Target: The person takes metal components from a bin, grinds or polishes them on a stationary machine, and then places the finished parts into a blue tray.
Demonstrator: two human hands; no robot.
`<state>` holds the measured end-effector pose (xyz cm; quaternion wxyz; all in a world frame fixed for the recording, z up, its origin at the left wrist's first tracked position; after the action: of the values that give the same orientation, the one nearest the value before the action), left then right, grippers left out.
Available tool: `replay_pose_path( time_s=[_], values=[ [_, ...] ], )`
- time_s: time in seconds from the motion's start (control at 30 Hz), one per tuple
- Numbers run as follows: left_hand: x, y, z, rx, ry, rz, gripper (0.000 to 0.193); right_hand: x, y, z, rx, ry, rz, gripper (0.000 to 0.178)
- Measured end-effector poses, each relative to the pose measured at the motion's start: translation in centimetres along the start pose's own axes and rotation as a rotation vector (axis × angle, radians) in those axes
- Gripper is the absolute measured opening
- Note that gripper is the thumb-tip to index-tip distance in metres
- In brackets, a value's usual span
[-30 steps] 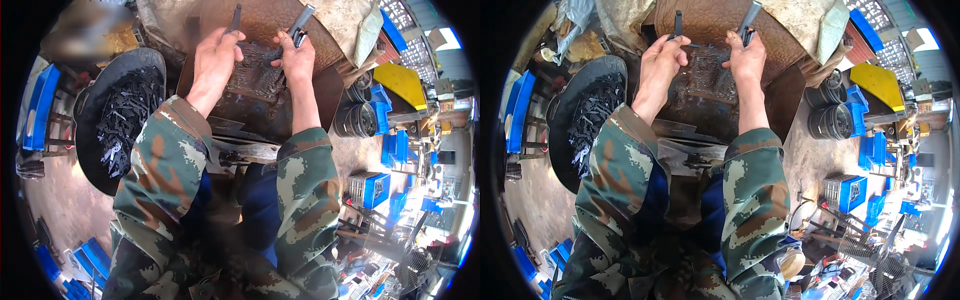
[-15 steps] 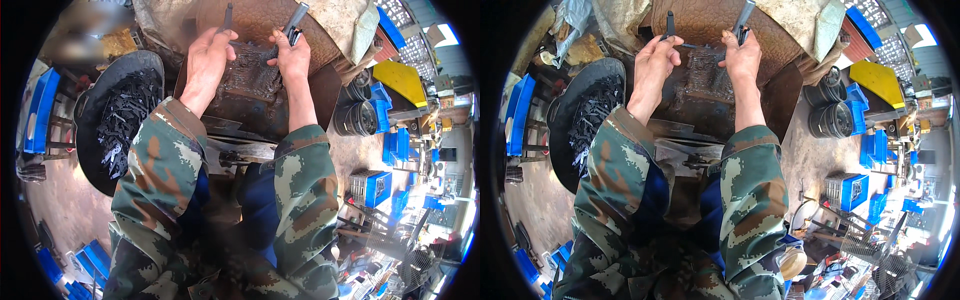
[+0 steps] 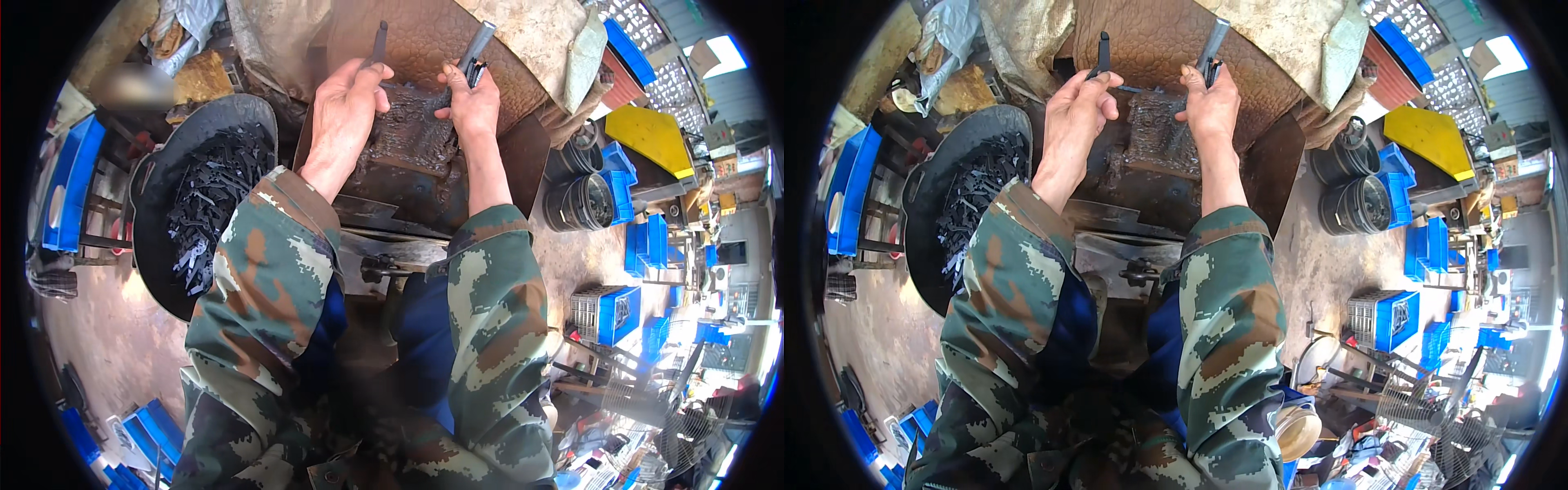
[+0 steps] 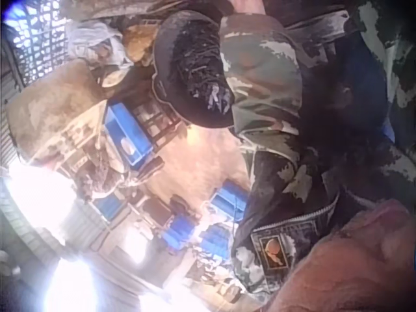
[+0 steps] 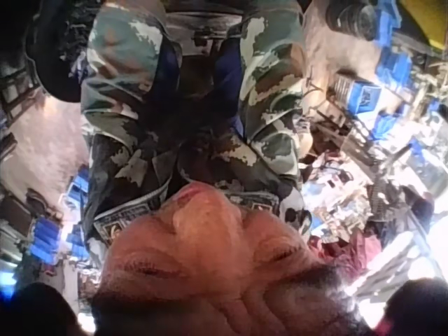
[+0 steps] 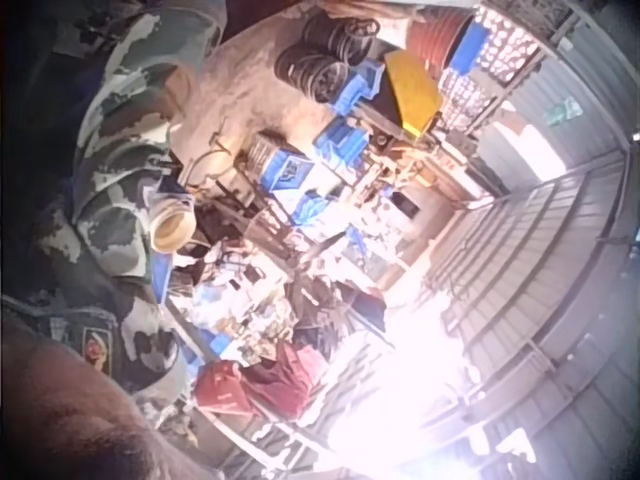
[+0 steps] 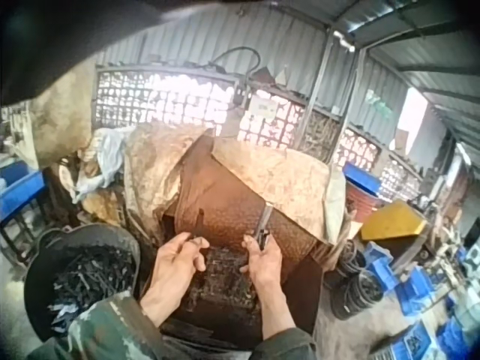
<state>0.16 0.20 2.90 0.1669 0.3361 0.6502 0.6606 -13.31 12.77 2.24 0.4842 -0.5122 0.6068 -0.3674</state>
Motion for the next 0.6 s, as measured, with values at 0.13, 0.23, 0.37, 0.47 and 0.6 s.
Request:
replay_pose_path(
  time_s=[0.13, 0.23, 0.37, 0.47, 0.6],
  values=[
    [-0.6, 1.0, 0.5, 0.006, -0.001, 0.0, 0.023, 0.2, -0.4, 0.4, 0.029, -0.016, 0.005, 0.025],
    [0.8, -0.5, 0.1, 0.007, -0.013, -0.007, 0.021, -1.8, 0.6, 0.1, 0.036, 0.024, 0.036, 0.026],
    [-0.9, 0.4, -0.5, 0.045, 0.011, -0.121, 0.021, -2.4, -1.0, 2.8, 0.104, -0.082, -0.086, 0.029],
    [-1.3, -0.8, -1.0, 0.088, -0.059, -0.144, 0.022, -4.6, -2.3, 5.7, 0.248, -0.238, -0.135, 0.026],
    [-1.4, -1.4, -1.2, 0.029, -0.137, -0.303, 0.024, -8.0, -2.4, 8.9, 0.2, -0.516, 0.013, 0.025]
  ],
)
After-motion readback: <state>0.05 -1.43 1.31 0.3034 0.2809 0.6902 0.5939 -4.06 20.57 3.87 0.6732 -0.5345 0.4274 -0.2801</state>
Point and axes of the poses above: each hand's wrist, its own z-axis away from the middle knuckle, its own x-axis out of the palm, y = z × x, the point moved 1 cm from there along -z, towards the middle knuckle, and after that the axes turned 10 degrees about y, right-handed, at the moved point
